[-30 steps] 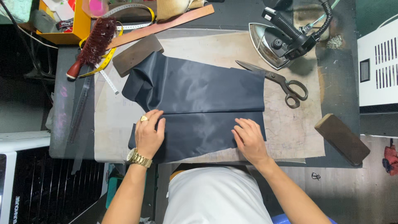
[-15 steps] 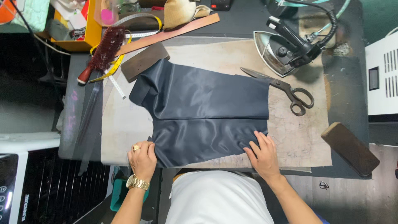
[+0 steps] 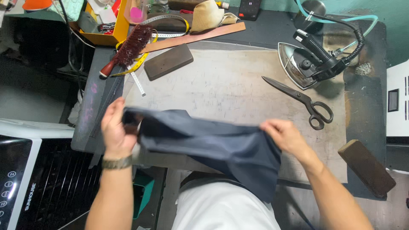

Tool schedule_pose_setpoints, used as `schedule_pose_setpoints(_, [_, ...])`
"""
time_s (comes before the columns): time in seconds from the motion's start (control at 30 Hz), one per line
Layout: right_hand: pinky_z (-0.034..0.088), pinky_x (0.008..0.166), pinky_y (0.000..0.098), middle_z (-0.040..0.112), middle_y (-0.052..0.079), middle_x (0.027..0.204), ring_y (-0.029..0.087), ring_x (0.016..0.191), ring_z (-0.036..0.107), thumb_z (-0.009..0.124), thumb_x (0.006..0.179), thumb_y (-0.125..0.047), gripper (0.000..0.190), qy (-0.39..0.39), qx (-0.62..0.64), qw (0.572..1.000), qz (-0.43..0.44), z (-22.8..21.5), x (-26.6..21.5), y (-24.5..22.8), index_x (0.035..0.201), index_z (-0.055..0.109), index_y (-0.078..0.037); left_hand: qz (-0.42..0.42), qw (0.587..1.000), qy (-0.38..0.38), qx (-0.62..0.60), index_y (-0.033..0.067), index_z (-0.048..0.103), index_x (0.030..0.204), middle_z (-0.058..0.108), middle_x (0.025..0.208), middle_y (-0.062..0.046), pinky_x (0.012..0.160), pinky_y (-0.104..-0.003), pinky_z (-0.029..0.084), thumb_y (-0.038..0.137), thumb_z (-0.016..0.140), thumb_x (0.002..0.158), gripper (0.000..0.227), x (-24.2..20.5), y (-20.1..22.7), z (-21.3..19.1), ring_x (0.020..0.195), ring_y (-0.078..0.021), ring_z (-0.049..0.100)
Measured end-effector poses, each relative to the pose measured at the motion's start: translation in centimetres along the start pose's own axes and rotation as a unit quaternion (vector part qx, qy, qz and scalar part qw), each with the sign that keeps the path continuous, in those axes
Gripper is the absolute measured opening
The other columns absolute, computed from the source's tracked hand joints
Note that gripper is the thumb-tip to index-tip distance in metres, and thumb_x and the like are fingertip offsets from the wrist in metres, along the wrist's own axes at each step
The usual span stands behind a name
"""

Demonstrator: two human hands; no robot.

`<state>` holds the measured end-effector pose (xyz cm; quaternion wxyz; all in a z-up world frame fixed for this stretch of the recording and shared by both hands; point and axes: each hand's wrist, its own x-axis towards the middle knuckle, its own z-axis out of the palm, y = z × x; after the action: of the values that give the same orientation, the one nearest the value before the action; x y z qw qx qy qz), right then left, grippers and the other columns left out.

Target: The person irons pieces of dark fabric using a hand iron and wooden blocks, then cuts a section of the fabric using large tailor shears before folding and aligning the edges of the cut piece by hand on a workbench.

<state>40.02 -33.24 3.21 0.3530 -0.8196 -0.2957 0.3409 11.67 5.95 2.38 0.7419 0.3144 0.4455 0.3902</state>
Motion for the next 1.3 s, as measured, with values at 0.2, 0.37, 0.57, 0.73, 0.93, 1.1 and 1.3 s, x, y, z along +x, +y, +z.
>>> schedule_pose_setpoints(0.2, [0.041, 0.101, 0.0507, 0.063, 0.027, 0.129, 0.043, 0.118, 0.057, 0.066, 0.111, -0.031, 0.043, 0.452, -0.355, 0.769, -0.281, 0.6, 5.7, 0.8, 0.131, 0.065, 0.006, 0.297, 0.915, -0.262, 0.078, 0.0068, 0.025, 0.163, 0.021, 0.169, -0.019, 0.130, -0.050, 0.022, 0.020, 0.063, 0.110, 0.067, 4.9, -8.8, 7.6, 0.155, -0.0388, 0.020])
schedule_pose_setpoints(0.37, [0.034, 0.119, 0.0561, 0.058, 0.021, 0.148, 0.036, 0.141, 0.051, 0.067, 0.099, -0.040, 0.043, 0.236, -0.402, 0.867, -0.177, 9.7, 4.2, 9.1, 0.128, 0.069, -0.008, 0.432, 0.760, -0.137, 0.466, -0.0037, 0.046, 0.150, 0.050, 0.145, -0.031, 0.118, -0.057, 0.033, 0.011, 0.069, 0.097, 0.059, 3.0, -12.1, 3.3, 0.138, -0.0487, 0.047])
schedule_pose_setpoints(0.57, [0.036, 0.120, 0.0531, 0.057, 0.019, 0.151, 0.035, 0.143, 0.050, 0.066, 0.099, -0.043, 0.044, 0.237, -0.363, 0.888, -0.151, 10.3, 0.2, 10.4, 0.122, 0.071, -0.006, 0.253, 0.451, -0.343, 0.784, 0.0390, 0.038, 0.157, 0.024, 0.169, -0.018, 0.114, -0.078, 0.011, 0.059, 0.053, 0.098, 0.064, -1.9, -11.1, -3.7, 0.155, -0.0415, 0.023])
schedule_pose_setpoints(0.73, [0.038, 0.121, 0.0481, 0.059, 0.018, 0.149, 0.033, 0.141, 0.053, 0.067, 0.099, -0.039, 0.042, 0.256, -0.349, 0.892, -0.133, 10.7, -2.6, 12.2, 0.122, 0.070, -0.004, 0.285, 0.409, -0.204, 0.843, 0.0422, 0.044, 0.154, 0.034, 0.167, -0.022, 0.116, -0.076, 0.018, 0.038, 0.055, 0.098, 0.057, 4.7, -6.3, -11.4, 0.156, -0.0389, 0.030])
schedule_pose_setpoints(0.93, [0.038, 0.121, 0.0490, 0.057, 0.020, 0.151, 0.035, 0.142, 0.051, 0.073, 0.095, -0.037, 0.045, 0.294, -0.345, 0.878, -0.158, 12.2, -2.6, 12.6, 0.122, 0.069, -0.002, 0.416, 0.554, -0.188, 0.696, 0.0130, 0.060, 0.143, 0.049, 0.149, -0.027, 0.109, -0.055, 0.039, 0.030, 0.064, 0.100, 0.047, 1.7, -8.9, -7.1, 0.137, -0.0416, 0.050])
schedule_pose_setpoints(1.1, [0.038, 0.121, 0.0501, 0.056, 0.022, 0.152, 0.038, 0.141, 0.052, 0.075, 0.094, -0.035, 0.045, 0.288, -0.342, 0.878, -0.173, 11.3, -2.9, 12.1, 0.121, 0.069, 0.000, 0.373, 0.477, -0.266, 0.750, 0.0195, 0.052, 0.152, 0.036, 0.164, -0.025, 0.121, -0.064, 0.022, 0.051, 0.056, 0.099, 0.061, 1.3, -10.9, -9.6, 0.152, -0.0411, 0.033])
schedule_pose_setpoints(1.3, [0.039, 0.119, 0.0503, 0.058, 0.023, 0.150, 0.039, 0.140, 0.053, 0.078, 0.094, -0.031, 0.044, 0.301, -0.348, 0.877, -0.139, 12.5, -3.3, 11.0, 0.121, 0.069, 0.002, 0.459, 0.569, -0.242, 0.638, 0.0048, 0.060, 0.143, 0.049, 0.154, -0.024, 0.120, -0.056, 0.027, 0.022, 0.068, 0.099, 0.048, 1.7, -11.9, -5.0, 0.144, -0.0380, 0.045])
